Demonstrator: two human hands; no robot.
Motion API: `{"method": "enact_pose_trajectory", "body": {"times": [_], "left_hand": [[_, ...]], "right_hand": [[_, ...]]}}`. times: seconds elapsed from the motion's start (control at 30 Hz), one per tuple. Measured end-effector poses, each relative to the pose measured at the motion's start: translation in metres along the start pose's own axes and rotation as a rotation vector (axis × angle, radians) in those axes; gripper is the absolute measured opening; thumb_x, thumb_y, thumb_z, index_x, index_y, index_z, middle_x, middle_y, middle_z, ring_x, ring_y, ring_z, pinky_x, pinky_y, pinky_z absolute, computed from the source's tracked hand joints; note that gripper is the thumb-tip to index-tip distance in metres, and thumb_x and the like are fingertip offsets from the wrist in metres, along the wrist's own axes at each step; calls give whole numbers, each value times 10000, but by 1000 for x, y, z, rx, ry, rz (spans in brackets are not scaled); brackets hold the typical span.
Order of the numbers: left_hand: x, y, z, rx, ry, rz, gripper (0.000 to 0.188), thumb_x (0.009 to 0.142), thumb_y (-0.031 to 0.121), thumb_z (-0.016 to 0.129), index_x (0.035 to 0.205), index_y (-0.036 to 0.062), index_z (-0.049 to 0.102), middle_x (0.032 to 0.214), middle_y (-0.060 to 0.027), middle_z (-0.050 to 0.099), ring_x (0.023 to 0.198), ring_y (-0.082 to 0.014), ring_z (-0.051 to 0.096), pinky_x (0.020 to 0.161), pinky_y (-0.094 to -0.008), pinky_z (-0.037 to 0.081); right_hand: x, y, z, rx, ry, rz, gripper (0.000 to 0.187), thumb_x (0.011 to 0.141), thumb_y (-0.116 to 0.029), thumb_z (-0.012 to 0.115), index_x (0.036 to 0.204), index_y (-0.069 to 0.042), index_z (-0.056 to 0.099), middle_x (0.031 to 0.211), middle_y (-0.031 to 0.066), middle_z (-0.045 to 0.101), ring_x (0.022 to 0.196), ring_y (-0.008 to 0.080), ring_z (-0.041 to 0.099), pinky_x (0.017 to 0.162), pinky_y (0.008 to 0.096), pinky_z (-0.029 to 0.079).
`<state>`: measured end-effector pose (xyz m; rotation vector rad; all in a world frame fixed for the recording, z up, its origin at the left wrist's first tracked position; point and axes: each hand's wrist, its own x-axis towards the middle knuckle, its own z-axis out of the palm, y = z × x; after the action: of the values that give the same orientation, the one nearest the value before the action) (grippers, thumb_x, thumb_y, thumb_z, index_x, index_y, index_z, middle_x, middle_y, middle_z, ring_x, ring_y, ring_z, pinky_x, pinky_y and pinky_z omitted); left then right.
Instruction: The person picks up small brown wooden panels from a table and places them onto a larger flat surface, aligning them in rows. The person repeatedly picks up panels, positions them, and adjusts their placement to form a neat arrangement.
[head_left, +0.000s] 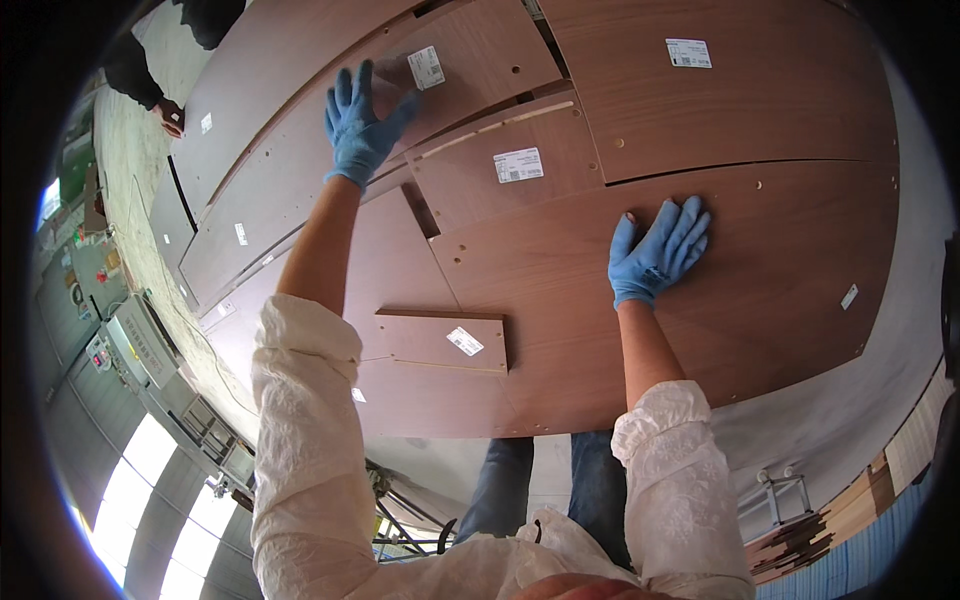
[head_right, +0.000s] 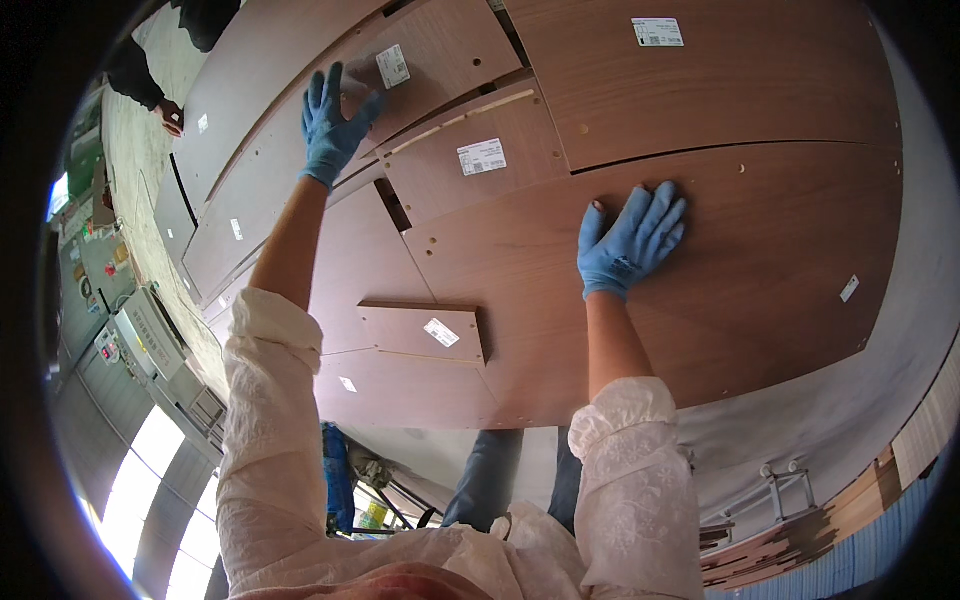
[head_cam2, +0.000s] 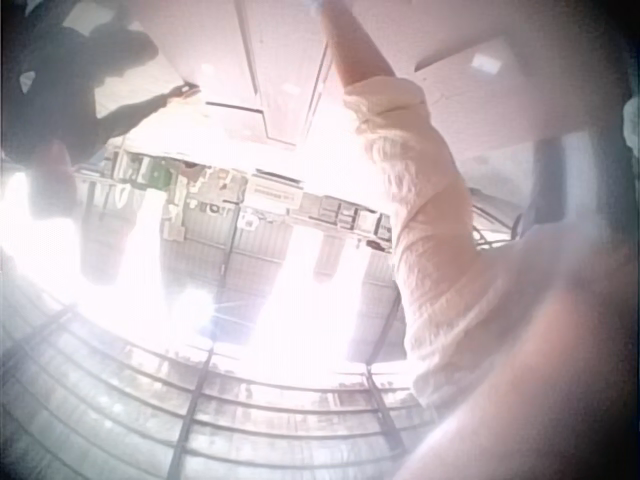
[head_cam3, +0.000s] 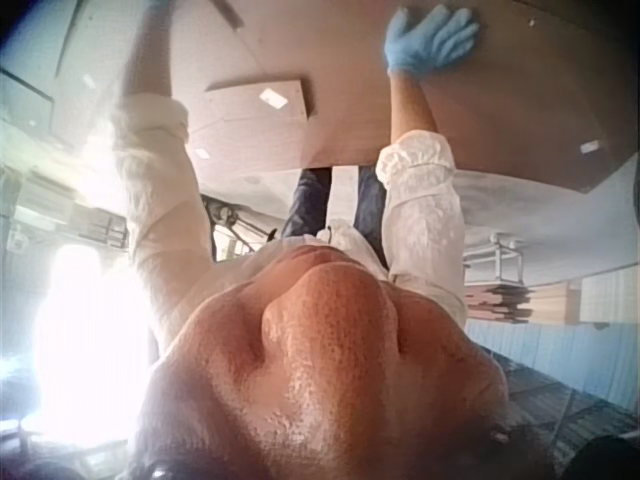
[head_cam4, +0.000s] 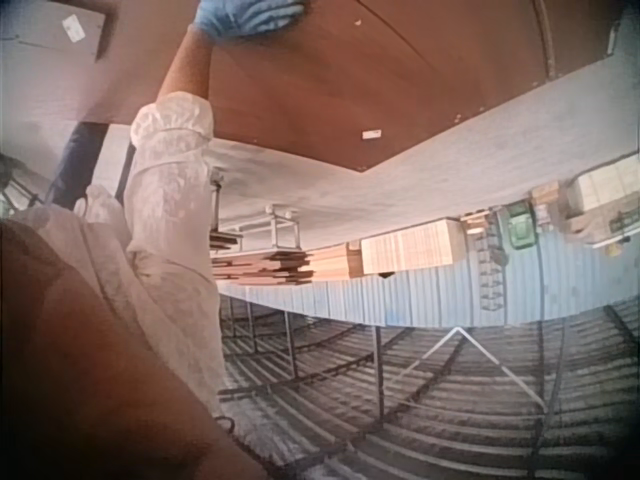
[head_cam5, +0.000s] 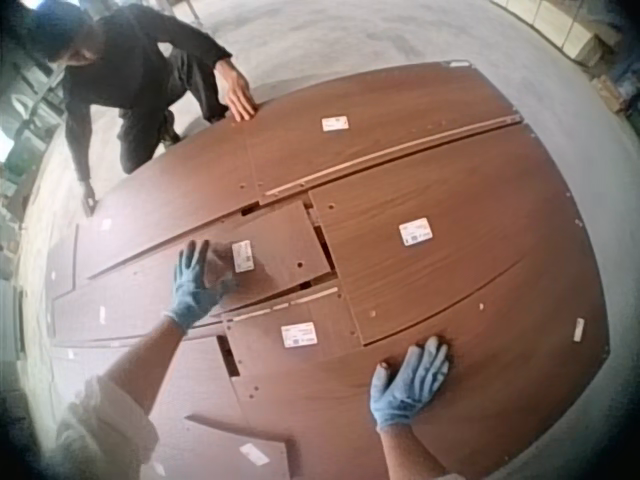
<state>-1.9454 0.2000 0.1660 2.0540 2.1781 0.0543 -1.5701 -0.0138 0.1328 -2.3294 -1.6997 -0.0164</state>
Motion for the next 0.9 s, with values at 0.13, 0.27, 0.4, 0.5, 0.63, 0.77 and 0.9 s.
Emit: {"method": "enact_pose_trajectory", "body": {"times": [0.13, 0.27, 0.4, 0.5, 0.63, 0.77, 0.9], "left_hand": [[-13, 12, 18, -123, -126, -159, 1151, 782, 784, 738, 1638, 120, 349, 1613, -271, 302, 1433, -484, 343, 1219, -509, 286], [-14, 17, 27, -99, -69, -128, 1200, 760, 809, 742, 1657, 130, 324, 1640, -286, 243, 1468, -471, 304, 1235, -498, 262], [-11, 13, 30, -110, -56, -73, 1178, 764, 802, 745, 1657, 142, 352, 1650, -281, 240, 1512, -473, 262, 1262, -498, 233], [-12, 11, 34, -82, -3, -29, 1139, 769, 790, 749, 1649, 165, 386, 1658, -245, 257, 1519, -473, 255, 1268, -502, 234], [-12, 8, 35, -138, 5, 17, 1088, 773, 762, 766, 1631, 184, 430, 1663, -187, 279, 1512, -466, 269, 1275, -506, 234], [-12, 5, 35, -159, -3, 23, 1053, 778, 747, 776, 1621, 205, 453, 1695, -168, 259, 1538, -463, 243, 1286, -501, 227], [-12, 5, 37, -155, -12, 8, 1044, 776, 750, 777, 1625, 240, 446, 1736, -167, 221, 1571, -479, 191, 1297, -508, 214]], "right_hand": [[0, 0, 0, 3, 3, -5, 618, 964, -454, 636, 1371, 4, 553, 1582, 286, 436, 1480, 537, 356, 1169, 679, 286], [-1, 1, 0, -3, -25, 3, 609, 967, -454, 632, 1359, 5, 559, 1583, 290, 435, 1479, 541, 355, 1169, 678, 288], [-1, 1, 1, -12, -3, -9, 610, 967, -458, 633, 1355, 8, 566, 1586, 289, 432, 1482, 538, 354, 1179, 674, 282], [-1, 1, 1, -8, -4, -8, 609, 969, -462, 628, 1354, 7, 567, 1586, 289, 434, 1483, 536, 356, 1181, 675, 279], [-2, 1, 2, -19, 1, -7, 611, 977, -471, 616, 1355, 5, 564, 1584, 290, 437, 1479, 536, 365, 1179, 681, 282], [-2, 1, 3, -23, 18, -13, 617, 984, -481, 605, 1360, 6, 558, 1582, 291, 439, 1475, 539, 370, 1175, 683, 287], [-2, 1, 3, -30, 9, -16, 618, 995, -494, 587, 1359, 5, 557, 1579, 292, 441, 1474, 541, 369, 1170, 684, 290]]}}
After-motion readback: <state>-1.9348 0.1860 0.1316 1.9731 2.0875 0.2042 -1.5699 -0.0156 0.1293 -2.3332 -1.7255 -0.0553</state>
